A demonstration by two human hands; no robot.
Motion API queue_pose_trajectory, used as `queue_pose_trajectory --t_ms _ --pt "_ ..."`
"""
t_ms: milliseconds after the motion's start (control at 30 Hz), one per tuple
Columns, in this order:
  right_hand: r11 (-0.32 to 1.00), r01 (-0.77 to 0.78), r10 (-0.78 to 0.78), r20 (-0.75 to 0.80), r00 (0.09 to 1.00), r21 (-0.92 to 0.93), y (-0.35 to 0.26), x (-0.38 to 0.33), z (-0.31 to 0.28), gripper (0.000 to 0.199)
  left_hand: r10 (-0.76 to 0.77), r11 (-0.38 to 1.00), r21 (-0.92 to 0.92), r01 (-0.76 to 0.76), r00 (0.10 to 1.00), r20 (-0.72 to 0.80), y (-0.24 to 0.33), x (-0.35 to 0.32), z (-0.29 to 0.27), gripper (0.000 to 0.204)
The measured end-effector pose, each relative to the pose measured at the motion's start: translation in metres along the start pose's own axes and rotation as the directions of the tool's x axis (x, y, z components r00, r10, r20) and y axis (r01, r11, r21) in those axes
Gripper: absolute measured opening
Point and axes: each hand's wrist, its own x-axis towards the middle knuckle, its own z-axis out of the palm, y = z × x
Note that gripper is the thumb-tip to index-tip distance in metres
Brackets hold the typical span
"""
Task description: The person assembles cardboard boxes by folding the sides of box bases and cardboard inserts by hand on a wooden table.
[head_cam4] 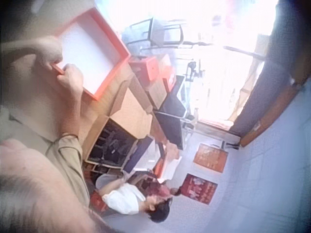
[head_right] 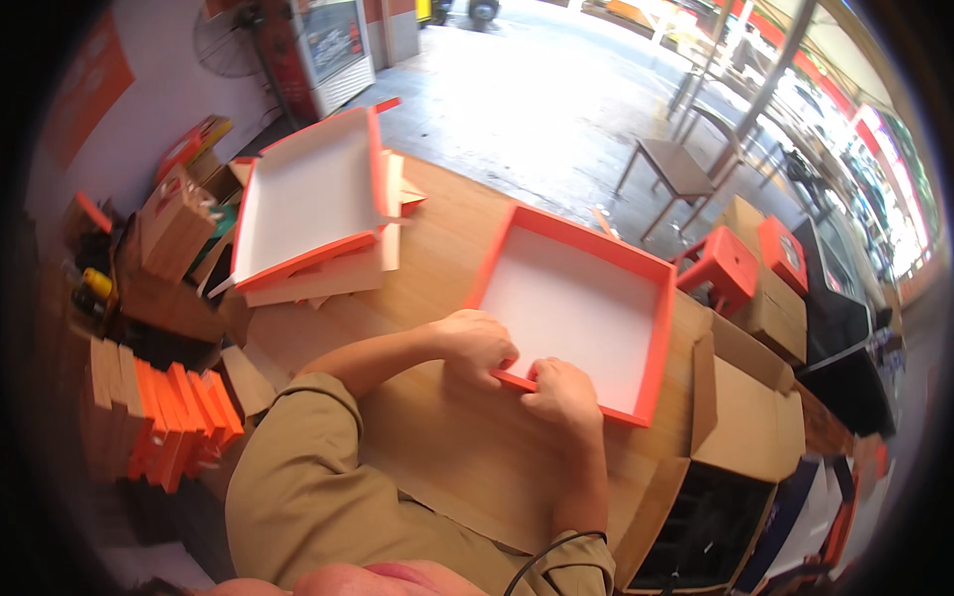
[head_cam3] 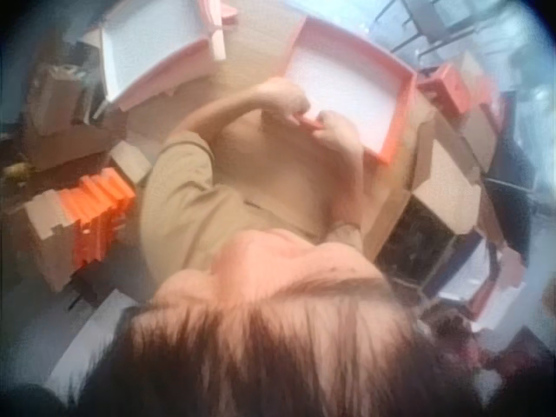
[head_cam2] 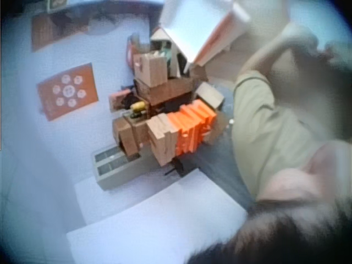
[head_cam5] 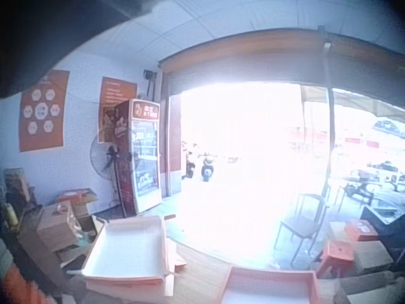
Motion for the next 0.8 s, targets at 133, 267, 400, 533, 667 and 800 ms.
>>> queue_pose_trajectory --t_ms 133,267,400,533,667,800 --pt "0.996 0.069 -0.069 -0.003 0.998 0.06 0.01 -0.001 -0.001 0.026 0.08 0.988 -0.117 -0.097 0.986 -0.144 0.004 -0.001 -0.005 0.039" --pt "0.996 0.074 -0.075 -0.023 0.997 -0.054 0.034 -0.01 -0.002 0.027 0.021 0.803 -0.52 -0.292 0.885 -0.466 -0.025 0.003 -0.01 0.024" --pt "0.981 -0.118 0.102 -0.109 0.989 -0.157 0.074 -0.039 -0.017 0.041 -0.112 0.969 -0.225 -0.106 0.62 -0.776 -0.04 0.003 -0.03 0.024" --pt "0.972 -0.233 0.221 -0.222 0.95 -0.031 0.093 -0.061 -0.036 0.046 0.045 0.999 0.05 -0.004 0.519 -0.854 -0.072 0.018 -0.018 0.031" --pt "0.929 -0.265 0.337 -0.301 0.892 0.257 0.111 -0.046 -0.024 0.047 0.173 0.976 0.219 -0.018 0.677 -0.716 -0.094 0.02 0.001 0.034" --pt "0.92 -0.309 0.383 -0.385 0.84 0.242 0.11 -0.036 -0.02 0.056 0.097 0.968 0.25 0.038 0.856 -0.508 -0.057 0.01 -0.012 0.027"
